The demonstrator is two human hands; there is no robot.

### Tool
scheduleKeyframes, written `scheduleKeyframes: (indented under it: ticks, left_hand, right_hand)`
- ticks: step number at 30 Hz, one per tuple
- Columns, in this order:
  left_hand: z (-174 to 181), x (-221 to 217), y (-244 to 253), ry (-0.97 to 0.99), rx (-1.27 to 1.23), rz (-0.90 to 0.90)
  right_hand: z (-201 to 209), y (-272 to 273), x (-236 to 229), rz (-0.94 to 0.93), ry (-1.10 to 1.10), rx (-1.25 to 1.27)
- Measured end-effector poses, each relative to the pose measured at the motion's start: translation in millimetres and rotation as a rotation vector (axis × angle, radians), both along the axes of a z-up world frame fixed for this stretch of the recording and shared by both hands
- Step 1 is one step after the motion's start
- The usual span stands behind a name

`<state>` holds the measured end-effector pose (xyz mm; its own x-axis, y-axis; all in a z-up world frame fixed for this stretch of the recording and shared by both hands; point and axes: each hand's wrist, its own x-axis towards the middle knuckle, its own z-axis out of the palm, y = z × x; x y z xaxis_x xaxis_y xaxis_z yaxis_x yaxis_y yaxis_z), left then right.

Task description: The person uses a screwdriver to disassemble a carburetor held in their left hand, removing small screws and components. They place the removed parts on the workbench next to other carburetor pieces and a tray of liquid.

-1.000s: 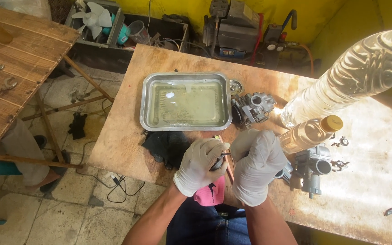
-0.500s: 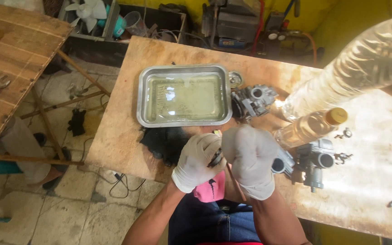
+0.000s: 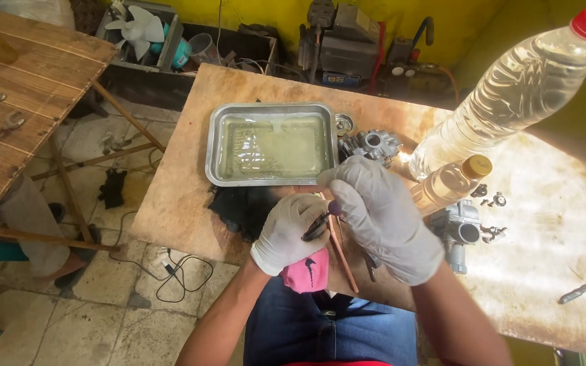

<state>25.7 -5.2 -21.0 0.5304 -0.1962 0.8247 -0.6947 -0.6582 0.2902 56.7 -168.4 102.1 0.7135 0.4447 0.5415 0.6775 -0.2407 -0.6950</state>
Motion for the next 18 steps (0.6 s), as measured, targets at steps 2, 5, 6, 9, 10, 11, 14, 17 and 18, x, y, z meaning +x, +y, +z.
scheduleKeyframes:
  ticks: [2, 5, 6, 9, 10, 11, 14, 17, 18]
  left_hand:
    - [-0.8, -0.4, 3.3, 0.012, -0.013, -0.023]
    - [-19.2, 3.0, 7.7, 0.037, -0.001, -0.065]
    - [-27.8, 4.0, 8.6, 0.048, 0.022, -0.070]
    - [-24.7, 5.0, 13.3, 0.061, -0.002, -0.119]
    - [-24.1, 5.3, 14.9, 0.060, -0.010, -0.119]
    - [-23.3, 5.6, 16.9, 0.062, -0.006, -0.141]
    - [-21.6, 6.3, 24.7, 0.075, 0.002, -0.184]
    - [-29.4, 10.6, 33.5, 0.137, 0.028, -0.243]
    - [-34.7, 13.1, 34.5, 0.186, 0.052, -0.284]
  right_hand:
    - [12.3, -4.7, -9.7, -0.020, -0.019, -0.169]
    - [25.6, -12.1, -13.1, -0.049, -0.054, -0.522]
    - [30.4, -14.1, -11.4, -0.044, -0.073, -0.709]
    - [40.5, -10.8, -1.3, -0.011, 0.037, -0.939]
    - [37.4, -9.9, 0.5, -0.010, 0.036, -0.947]
    - [34.6, -8.7, 2.4, -0.012, 0.000, -1.025]
    - [39.1, 2.5, 4.1, 0.005, 0.000, -1.167]
    - [63.2, 25.9, 10.6, 0.021, 0.239, -1.419]
    - [72.5, 33.8, 13.5, 0.011, 0.452, -1.597]
